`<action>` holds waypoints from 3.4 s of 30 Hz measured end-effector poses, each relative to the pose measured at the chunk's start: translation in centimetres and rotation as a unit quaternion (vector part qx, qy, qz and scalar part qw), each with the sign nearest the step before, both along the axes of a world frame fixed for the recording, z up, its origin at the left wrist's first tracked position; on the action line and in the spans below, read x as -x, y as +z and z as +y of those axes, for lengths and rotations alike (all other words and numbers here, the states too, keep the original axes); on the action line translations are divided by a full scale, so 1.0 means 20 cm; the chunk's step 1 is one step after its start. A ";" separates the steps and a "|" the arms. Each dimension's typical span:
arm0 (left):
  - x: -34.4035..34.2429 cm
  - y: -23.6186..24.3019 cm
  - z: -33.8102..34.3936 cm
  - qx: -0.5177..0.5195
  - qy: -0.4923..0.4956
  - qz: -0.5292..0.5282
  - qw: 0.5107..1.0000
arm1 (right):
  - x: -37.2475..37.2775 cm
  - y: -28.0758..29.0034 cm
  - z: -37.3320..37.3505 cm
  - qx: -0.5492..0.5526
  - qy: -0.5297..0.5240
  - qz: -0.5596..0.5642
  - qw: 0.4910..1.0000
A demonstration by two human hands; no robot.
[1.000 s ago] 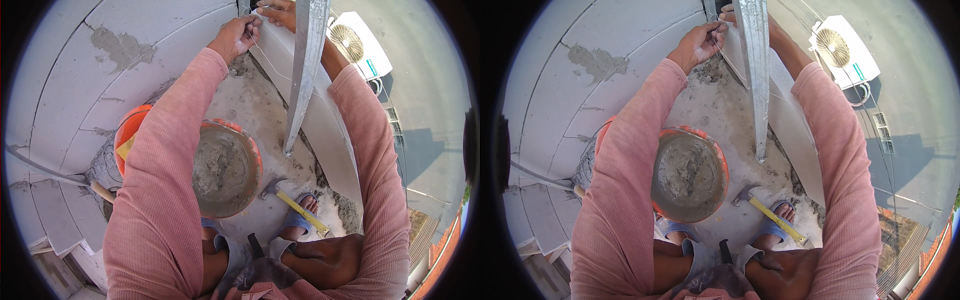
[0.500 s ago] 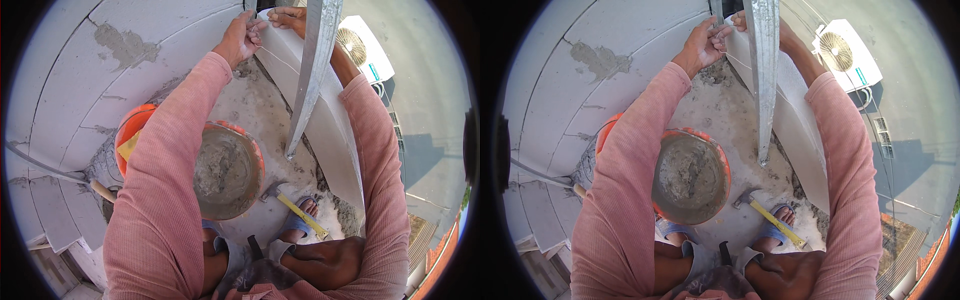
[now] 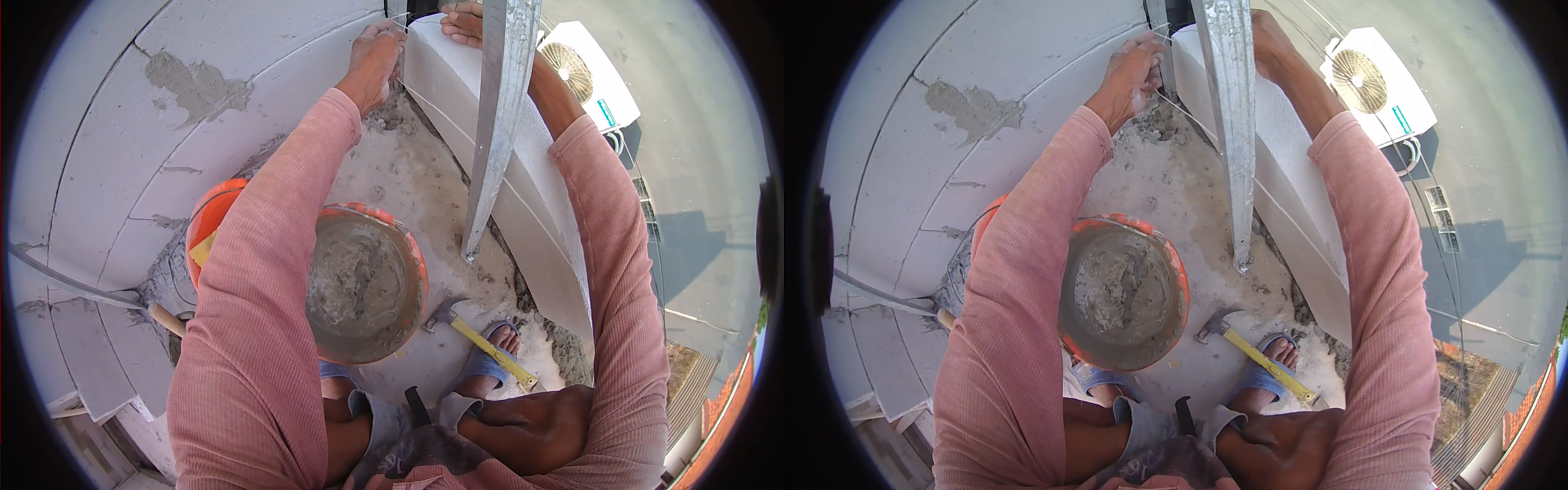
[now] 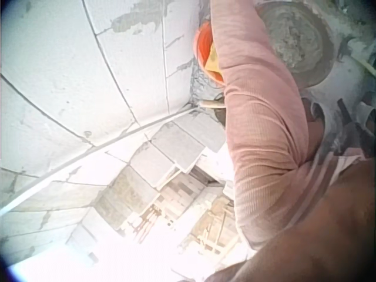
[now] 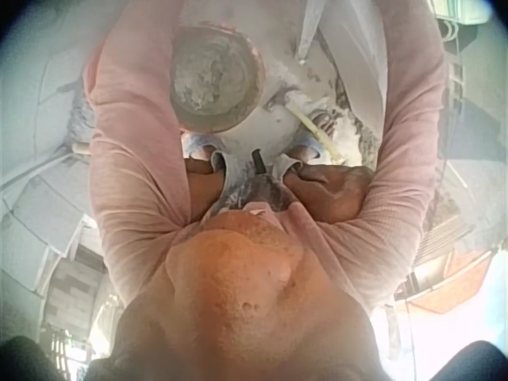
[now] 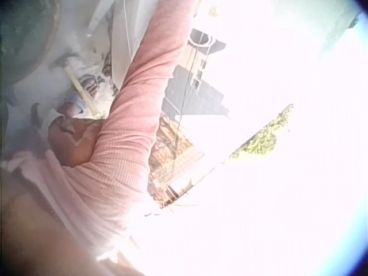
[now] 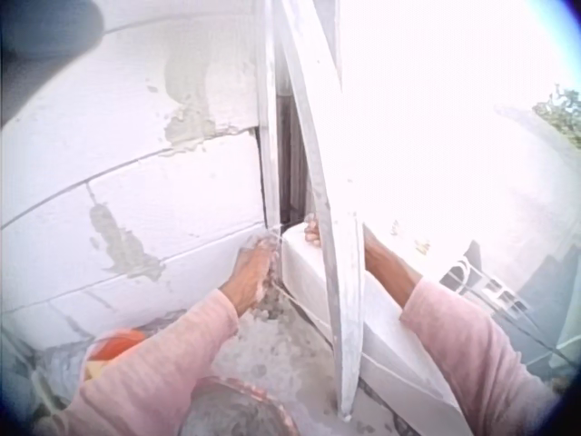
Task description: The person installs a white block by applying mortar, positioning it against a metal frame, and securing it with wire.
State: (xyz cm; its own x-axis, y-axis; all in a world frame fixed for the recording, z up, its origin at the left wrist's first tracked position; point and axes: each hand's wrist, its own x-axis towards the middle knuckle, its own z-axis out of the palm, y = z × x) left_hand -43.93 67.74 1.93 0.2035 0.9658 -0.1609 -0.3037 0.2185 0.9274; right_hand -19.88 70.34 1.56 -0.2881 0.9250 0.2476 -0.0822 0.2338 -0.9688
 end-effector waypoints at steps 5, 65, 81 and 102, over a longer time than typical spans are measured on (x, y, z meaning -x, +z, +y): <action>-0.02 0.07 -0.04 -0.084 -0.023 0.130 0.988 | 0.02 0.09 0.04 0.051 -0.128 0.051 0.989; -0.04 0.10 -0.05 -0.025 -0.052 0.175 0.983 | 0.36 0.25 0.57 0.132 0.009 -0.057 0.990; -0.01 0.15 -0.07 -0.013 -0.041 0.146 0.988 | 0.43 0.21 0.53 -0.174 -0.165 -0.407 0.882; -0.21 0.14 -0.25 -0.294 -0.129 0.407 0.855 | -0.07 -0.12 0.30 -0.040 0.097 -0.121 0.987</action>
State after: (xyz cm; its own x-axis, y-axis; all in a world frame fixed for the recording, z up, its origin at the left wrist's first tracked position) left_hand -39.74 62.76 4.68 0.4733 0.8685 0.1475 0.4831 -0.3959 0.7809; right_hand -18.54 76.44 -0.83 -0.5181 0.8263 0.2210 0.0975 0.3137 -0.9445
